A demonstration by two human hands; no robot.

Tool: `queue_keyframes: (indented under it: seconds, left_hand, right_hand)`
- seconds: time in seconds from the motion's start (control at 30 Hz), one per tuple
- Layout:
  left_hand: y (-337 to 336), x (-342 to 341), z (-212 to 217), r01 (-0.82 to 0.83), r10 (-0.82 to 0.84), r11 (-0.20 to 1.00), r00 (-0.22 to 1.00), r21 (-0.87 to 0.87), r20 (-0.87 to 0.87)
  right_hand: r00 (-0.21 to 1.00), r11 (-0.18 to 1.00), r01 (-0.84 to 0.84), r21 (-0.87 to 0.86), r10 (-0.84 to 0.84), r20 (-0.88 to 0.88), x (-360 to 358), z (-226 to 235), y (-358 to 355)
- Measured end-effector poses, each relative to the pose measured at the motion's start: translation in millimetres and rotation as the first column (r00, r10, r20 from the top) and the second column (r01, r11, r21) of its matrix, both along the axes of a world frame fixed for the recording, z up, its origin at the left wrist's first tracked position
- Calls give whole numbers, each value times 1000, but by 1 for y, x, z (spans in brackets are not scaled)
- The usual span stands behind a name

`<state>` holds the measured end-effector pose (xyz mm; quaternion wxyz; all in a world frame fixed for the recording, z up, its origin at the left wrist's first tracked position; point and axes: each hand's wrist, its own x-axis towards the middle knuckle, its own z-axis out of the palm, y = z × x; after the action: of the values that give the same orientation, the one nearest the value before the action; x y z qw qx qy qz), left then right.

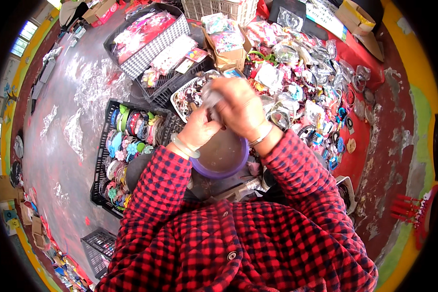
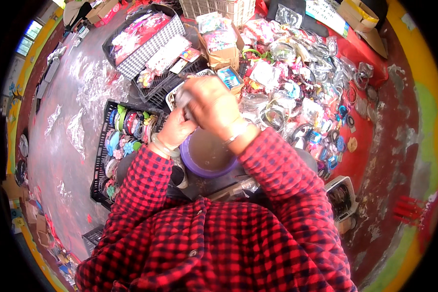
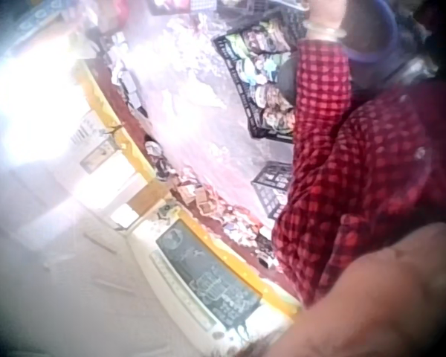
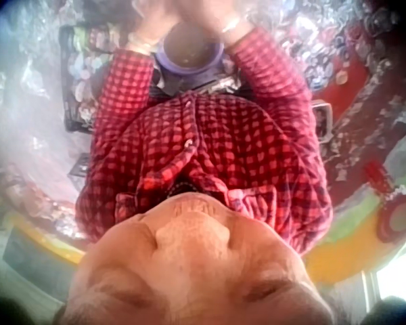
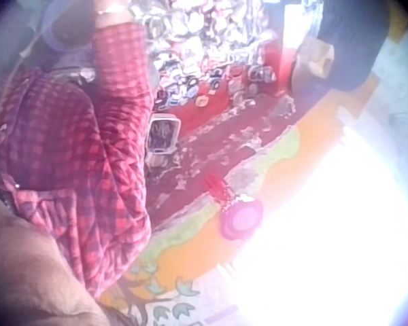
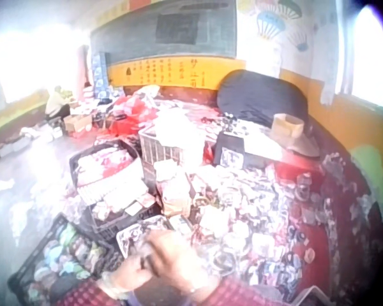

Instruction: The person sits on the floor and sorts through various hair accessories, including hair ties and clips, from a plastic bag. They remove items from the bag, separate them, and place them into a black crate filled with other accessories.

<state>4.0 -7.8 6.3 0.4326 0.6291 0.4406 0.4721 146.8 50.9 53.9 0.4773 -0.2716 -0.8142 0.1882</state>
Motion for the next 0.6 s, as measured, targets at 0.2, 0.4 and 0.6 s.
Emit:
queue_keyframes:
  seconds: [0.2, 0.4, 0.6]
  left_hand:
    - [-5, 8, 14, -4, 0, 1000, 960, 13, 280]
    - [-6, -5, 18, 37, -27, 997, 990, -71, 141]
    - [-8, 1, 24, 112, -106, 994, 967, 13, -232]
  right_hand:
    - [989, 989, 148, 22, -148, -23, 2, -8, 9]
    - [911, 750, 73, -657, -319, -262, 33, -30, 61]
    - [937, 926, -99, -365, -37, -347, 27, -5, 50]
